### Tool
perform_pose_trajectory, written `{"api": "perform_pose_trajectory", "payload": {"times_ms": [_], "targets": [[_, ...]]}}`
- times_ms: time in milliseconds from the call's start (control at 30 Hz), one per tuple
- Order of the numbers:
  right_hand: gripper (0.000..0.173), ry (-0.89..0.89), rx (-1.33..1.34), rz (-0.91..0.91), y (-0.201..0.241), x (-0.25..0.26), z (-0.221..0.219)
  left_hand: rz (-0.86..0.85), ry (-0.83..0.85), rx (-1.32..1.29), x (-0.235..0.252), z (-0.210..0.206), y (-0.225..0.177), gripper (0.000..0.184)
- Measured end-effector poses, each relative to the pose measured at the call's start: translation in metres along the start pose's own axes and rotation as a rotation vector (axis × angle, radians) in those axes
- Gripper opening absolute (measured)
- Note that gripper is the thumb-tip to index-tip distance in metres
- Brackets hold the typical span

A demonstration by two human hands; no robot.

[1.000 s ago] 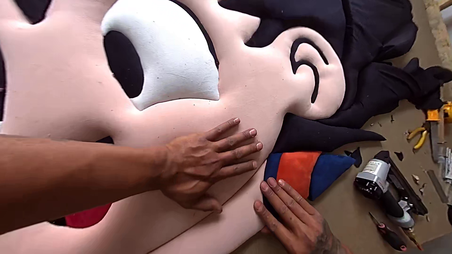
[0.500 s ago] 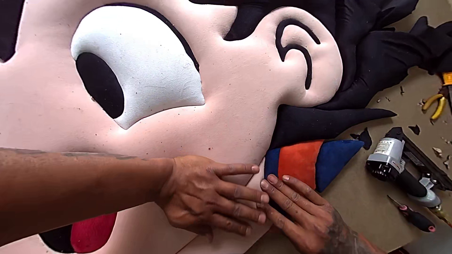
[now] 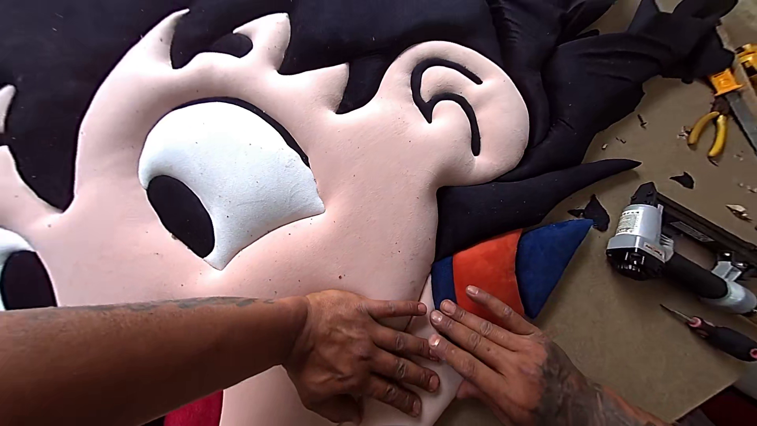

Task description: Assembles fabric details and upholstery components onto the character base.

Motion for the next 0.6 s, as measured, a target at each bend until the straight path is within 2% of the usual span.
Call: {"api": "perform_pose_trajectory", "payload": {"times_ms": [600], "targets": [[0.047,-0.075,-0.041,0.073,-0.0053,-0.004,-0.01,0.042,0.014,-0.019,0.0008,0.0057,-0.0049,0.066]]}}
Point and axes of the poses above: each hand's wrist, its own x-axis towards the middle knuckle, its own z-axis out of the back of the hand, y = z × x, the point moved 1 cm from there along x, towards the middle knuckle, and after that the axes turned 6 degrees about y, right-handed, at the moved point
